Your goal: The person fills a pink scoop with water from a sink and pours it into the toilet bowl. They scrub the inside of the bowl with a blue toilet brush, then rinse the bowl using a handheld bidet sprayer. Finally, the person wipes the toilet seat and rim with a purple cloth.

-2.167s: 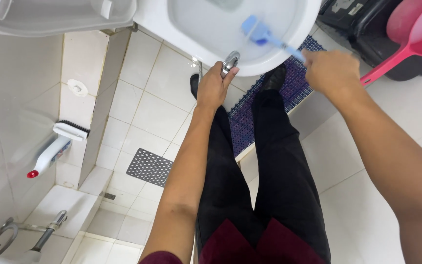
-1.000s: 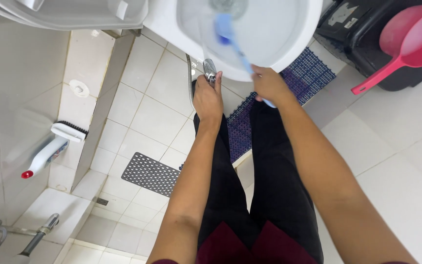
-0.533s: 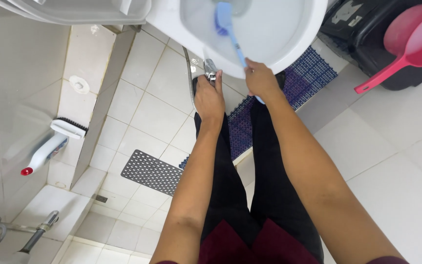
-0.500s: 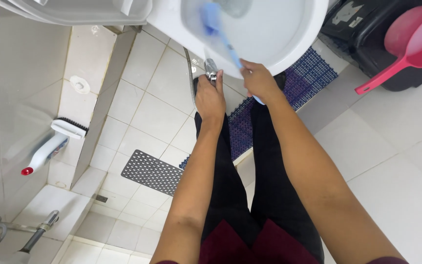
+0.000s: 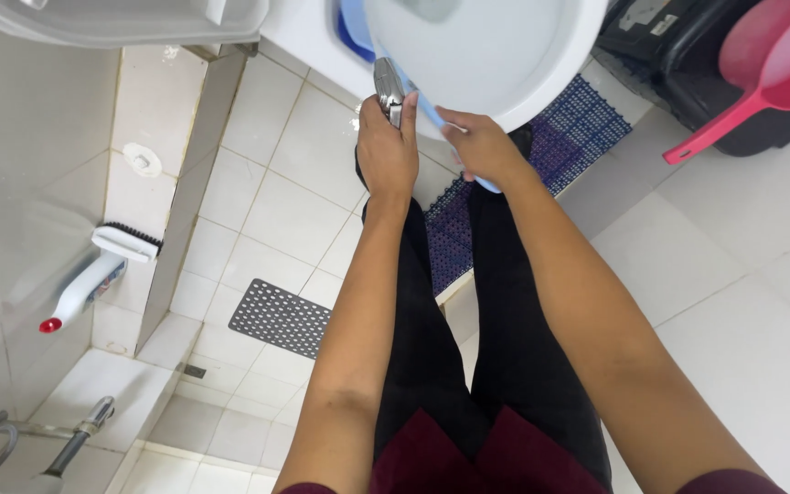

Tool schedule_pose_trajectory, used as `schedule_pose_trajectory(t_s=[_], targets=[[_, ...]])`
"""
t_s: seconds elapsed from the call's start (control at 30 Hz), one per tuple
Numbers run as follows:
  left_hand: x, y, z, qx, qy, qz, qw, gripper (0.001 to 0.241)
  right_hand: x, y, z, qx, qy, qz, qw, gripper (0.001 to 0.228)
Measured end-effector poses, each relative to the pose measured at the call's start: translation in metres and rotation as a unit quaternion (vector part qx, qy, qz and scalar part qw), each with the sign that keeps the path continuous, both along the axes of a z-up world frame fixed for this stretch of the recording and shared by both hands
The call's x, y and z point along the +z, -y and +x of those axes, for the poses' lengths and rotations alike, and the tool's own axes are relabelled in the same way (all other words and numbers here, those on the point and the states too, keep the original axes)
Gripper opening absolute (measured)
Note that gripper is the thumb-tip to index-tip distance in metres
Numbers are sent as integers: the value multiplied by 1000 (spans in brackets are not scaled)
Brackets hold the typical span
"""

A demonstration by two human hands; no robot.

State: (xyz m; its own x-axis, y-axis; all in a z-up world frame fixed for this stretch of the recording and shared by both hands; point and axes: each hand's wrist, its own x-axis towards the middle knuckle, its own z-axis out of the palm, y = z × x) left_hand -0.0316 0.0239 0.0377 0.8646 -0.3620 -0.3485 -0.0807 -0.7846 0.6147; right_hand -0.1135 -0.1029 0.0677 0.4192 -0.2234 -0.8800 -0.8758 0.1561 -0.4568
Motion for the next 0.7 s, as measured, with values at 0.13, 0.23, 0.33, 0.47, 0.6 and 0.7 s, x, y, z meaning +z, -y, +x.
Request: schedule_pose_trajectory(t_s=[0.13, 0.23, 0.33, 0.47, 0.6, 0.7], targets=[[25, 12, -6, -32, -29, -1, 999, 57, 24, 11, -43, -30, -30, -67, 997, 45], [35, 14, -23, -59, -88, -45, 993, 46, 43, 12, -88, -134, -5, -86, 987, 42], [46, 7, -40, -71, -133, -103, 983, 41, 58, 12, -136, -191, 19, -70, 979, 40], [93, -19, -44, -122, -115, -118, 979, 37, 60, -3, -191, -99, 41, -221, 969, 38], [163, -54, -34, -154, 36, -154, 975, 45, 54, -15, -209, -6, 38, -305, 952, 37], [223, -76, -22, -92, 72, -117, 986, 39, 57, -28, -205, 70, 13, -331, 941, 43]])
